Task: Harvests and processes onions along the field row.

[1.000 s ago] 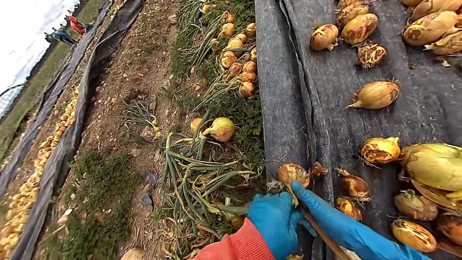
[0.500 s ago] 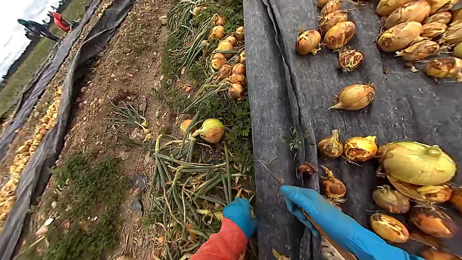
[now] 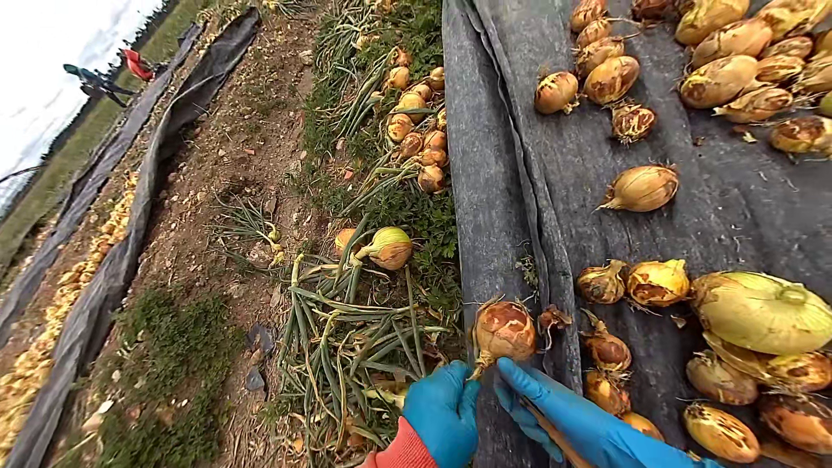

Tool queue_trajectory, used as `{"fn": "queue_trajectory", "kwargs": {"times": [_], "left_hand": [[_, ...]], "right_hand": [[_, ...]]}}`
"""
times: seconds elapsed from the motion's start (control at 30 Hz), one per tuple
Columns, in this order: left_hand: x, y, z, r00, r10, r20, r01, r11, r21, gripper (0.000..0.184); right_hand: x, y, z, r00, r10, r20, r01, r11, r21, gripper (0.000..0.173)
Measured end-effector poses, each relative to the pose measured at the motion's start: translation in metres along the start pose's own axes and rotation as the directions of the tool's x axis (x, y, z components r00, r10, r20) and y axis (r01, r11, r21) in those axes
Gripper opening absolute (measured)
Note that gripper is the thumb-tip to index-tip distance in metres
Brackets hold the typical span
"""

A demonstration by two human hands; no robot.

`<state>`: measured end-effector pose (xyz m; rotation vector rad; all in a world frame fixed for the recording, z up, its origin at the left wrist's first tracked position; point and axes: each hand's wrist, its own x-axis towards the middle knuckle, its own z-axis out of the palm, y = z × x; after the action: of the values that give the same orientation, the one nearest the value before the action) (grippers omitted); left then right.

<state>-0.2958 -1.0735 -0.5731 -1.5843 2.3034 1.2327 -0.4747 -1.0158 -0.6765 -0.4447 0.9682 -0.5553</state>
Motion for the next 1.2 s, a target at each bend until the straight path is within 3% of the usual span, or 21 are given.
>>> {"fn": "queue_trajectory", "kwargs": {"times": [0.07, 0.13, 0.2, 0.23, 0.27, 0.33, 0.37, 0.4, 0.5, 0.6, 0.67, 0.73, 0.77, 0.83, 0.87, 0.93, 1.0, 1.1, 1.2], "left_hand": [[-0.003, 0.015, 0.007, 0.994, 0.108, -0.018, -0.102, 0.974, 0.202, 0.032], [0.018, 0.017, -0.009, 0.988, 0.111, -0.109, -0.055, 0.907, 0.417, 0.030], [0.054, 0.007, -0.048, 0.971, -0.206, -0.118, 0.235, 0.770, 0.593, 0.031], [0.067, -0.010, -0.060, 0.954, -0.275, -0.116, 0.283, 0.707, 0.648, 0.038], [0.071, -0.027, -0.061, 0.965, -0.244, -0.093, 0.244, 0.714, 0.656, 0.046], [0.058, -0.049, -0.035, 0.951, -0.231, 0.204, 0.056, 0.779, 0.624, 0.045], [0.048, -0.063, -0.015, 0.885, -0.292, 0.364, 0.017, 0.800, 0.600, 0.044], [0.043, -0.079, 0.003, 0.817, -0.383, 0.432, 0.057, 0.798, 0.600, 0.050], [0.034, -0.129, 0.015, 0.725, -0.600, 0.339, 0.303, 0.720, 0.625, 0.086], [0.012, -0.156, 0.008, 0.678, -0.671, 0.299, 0.466, 0.707, 0.532, 0.076], [0.004, -0.155, -0.007, 0.711, -0.666, 0.226, 0.598, 0.742, 0.304, 0.064], [-0.012, -0.128, -0.018, 0.798, -0.595, 0.092, 0.597, 0.802, 0.015, 0.057], [-0.019, -0.106, -0.020, 0.860, -0.509, 0.017, 0.509, 0.859, -0.050, 0.053], [-0.028, -0.057, -0.016, 0.965, -0.248, -0.086, 0.249, 0.968, 0.005, 0.048], [-0.029, -0.031, -0.013, 0.986, -0.142, -0.086, 0.149, 0.986, 0.079, 0.044], [-0.031, 0.005, -0.001, 0.996, 0.016, -0.091, 0.005, 0.974, 0.229, 0.035], [-0.030, 0.013, 0.015, 0.970, 0.186, -0.158, -0.133, 0.945, 0.297, 0.029], [-0.031, 0.017, 0.029, 0.944, 0.274, -0.185, -0.222, 0.940, 0.259, 0.026], [-0.028, 0.016, 0.031, 0.921, 0.326, -0.215, -0.242, 0.908, 0.342, 0.024]], "right_hand": [[-0.008, -0.003, 0.004, 0.991, -0.127, -0.047, 0.133, 0.979, 0.157, 0.066], [-0.015, -0.003, 0.006, 0.963, -0.234, -0.135, 0.252, 0.958, 0.136, 0.070], [-0.019, -0.002, 0.005, 0.873, -0.397, -0.285, 0.432, 0.899, 0.070, 0.068], [-0.020, -0.005, 0.000, 0.809, -0.462, -0.362, 0.503, 0.864, 0.022, 0.068], [-0.020, -0.009, -0.009, 0.757, -0.512, -0.406, 0.542, 0.839, -0.047, 0.070], [-0.021, -0.013, -0.016, 0.779, -0.496, -0.385, 0.477, 0.866, -0.151, 0.064], [-0.023, -0.013, -0.013, 0.830, -0.452, -0.327, 0.409, 0.892, -0.192, 0.059], [-0.022, -0.014, -0.012, 0.873, -0.402, -0.274, 0.346, 0.909, -0.231, 0.054], [-0.009, -0.003, -0.012, 0.926, -0.278, -0.255, 0.197, 0.933, -0.301, 0.047], [-0.006, 0.007, -0.012, 0.952, -0.114, -0.284, -0.008, 0.919, -0.395, 0.046], [-0.004, 0.002, -0.010, 0.956, -0.066, -0.286, -0.070, 0.895, -0.440, 0.044], [0.000, 0.002, -0.004, 0.960, -0.013, -0.279, -0.115, 0.892, -0.437, 0.043], [0.005, 0.002, -0.001, 0.964, 0.024, -0.264, -0.141, 0.891, -0.431, 0.045], [0.011, 0.002, 0.007, 0.983, 0.070, -0.169, -0.138, 0.893, -0.428, 0.055], [0.011, 0.001, 0.011, 0.995, 0.027, -0.097, -0.063, 0.920, -0.387, 0.058], [0.010, 0.006, 0.015, 0.986, -0.168, -0.020, 0.161, 0.966, -0.200, 0.072], [0.006, 0.008, 0.012, 0.962, -0.271, -0.019, 0.270, 0.962, -0.046, 0.079], [-0.002, 0.003, 0.007, 0.959, -0.275, -0.074, 0.269, 0.960, -0.083, 0.086], [-0.004, -0.002, 0.005, 0.972, -0.221, -0.081, 0.206, 0.965, -0.162, 0.079]]}}
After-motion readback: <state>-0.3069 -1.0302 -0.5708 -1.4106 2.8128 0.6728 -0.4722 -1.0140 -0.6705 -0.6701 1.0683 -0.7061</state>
